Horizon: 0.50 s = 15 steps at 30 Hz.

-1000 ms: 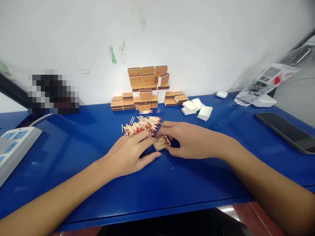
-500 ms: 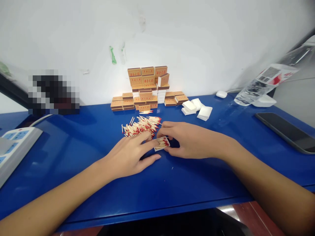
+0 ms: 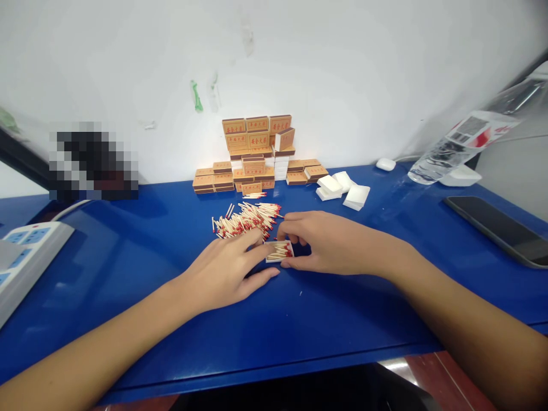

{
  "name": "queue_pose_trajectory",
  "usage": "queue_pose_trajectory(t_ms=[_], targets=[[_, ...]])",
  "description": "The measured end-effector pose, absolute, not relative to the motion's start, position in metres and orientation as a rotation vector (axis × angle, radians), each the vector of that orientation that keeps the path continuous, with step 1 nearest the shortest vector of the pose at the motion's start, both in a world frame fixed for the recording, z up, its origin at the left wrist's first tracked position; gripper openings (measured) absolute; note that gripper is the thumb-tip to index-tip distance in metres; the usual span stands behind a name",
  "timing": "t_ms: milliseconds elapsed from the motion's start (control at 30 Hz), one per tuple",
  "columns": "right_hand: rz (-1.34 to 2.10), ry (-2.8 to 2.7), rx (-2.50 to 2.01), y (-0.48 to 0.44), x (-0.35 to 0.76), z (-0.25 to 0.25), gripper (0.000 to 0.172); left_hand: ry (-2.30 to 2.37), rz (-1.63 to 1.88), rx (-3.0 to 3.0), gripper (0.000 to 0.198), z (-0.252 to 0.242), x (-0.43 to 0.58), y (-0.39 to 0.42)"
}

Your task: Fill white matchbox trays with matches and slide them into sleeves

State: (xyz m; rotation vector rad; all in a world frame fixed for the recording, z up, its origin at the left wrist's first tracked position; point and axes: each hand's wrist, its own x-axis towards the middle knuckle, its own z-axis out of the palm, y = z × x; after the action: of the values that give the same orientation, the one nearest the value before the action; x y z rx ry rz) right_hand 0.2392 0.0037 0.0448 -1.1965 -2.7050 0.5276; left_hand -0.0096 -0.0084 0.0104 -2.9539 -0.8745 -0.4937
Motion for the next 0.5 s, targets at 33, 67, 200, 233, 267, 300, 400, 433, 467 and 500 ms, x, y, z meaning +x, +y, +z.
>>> queue_pose_trajectory(t_ms=[33,67,200,233,267,300,400,433,467,500], targets=[[0.527,-2.708,-1.207,0.0037,0.2388,0.045,0.022,-0.876,-0.499,-2.956,0.035,0.0104,-0.0095,-0.0088],[0.525,-2.71,-1.214,0.0036,0.2383,0.0453,0.024,-0.884,-0.504,-2.957,0.034,0.0104,-0.0094,-0.0091],[0.515,-2.716,-1.232,0.0035,0.2372,0.0461,0.027,-0.941,-0.486,-2.943,0.034,0.0098,-0.0089,-0.009],[0.512,-2.717,-1.24,0.0035,0.2371,0.046,0.028,-0.947,-0.473,-2.943,0.034,0.0097,-0.0089,-0.0087],[0.508,-2.717,-1.247,0.0036,0.2371,0.0458,0.028,-0.945,-0.464,-2.944,0.034,0.0096,-0.0088,-0.0084],[0.506,-2.718,-1.251,0.0036,0.2371,0.0455,0.028,-0.942,-0.458,-2.949,0.034,0.0095,-0.0088,-0.0081],[0.501,-2.715,-1.25,0.0036,0.2366,0.0443,0.029,-0.931,-0.483,-2.961,0.033,0.0097,-0.0089,-0.008],[0.5,-2.715,-1.251,0.0035,0.2364,0.0441,0.03,-0.928,-0.494,-2.964,0.033,0.0098,-0.0089,-0.0081],[0.499,-2.716,-1.254,0.0034,0.2365,0.0441,0.03,-0.925,-0.503,-2.966,0.032,0.01,-0.009,-0.0083],[0.5,-2.717,-1.256,0.0034,0.2368,0.0445,0.03,-0.921,-0.507,-2.967,0.032,0.0102,-0.0091,-0.0084]])
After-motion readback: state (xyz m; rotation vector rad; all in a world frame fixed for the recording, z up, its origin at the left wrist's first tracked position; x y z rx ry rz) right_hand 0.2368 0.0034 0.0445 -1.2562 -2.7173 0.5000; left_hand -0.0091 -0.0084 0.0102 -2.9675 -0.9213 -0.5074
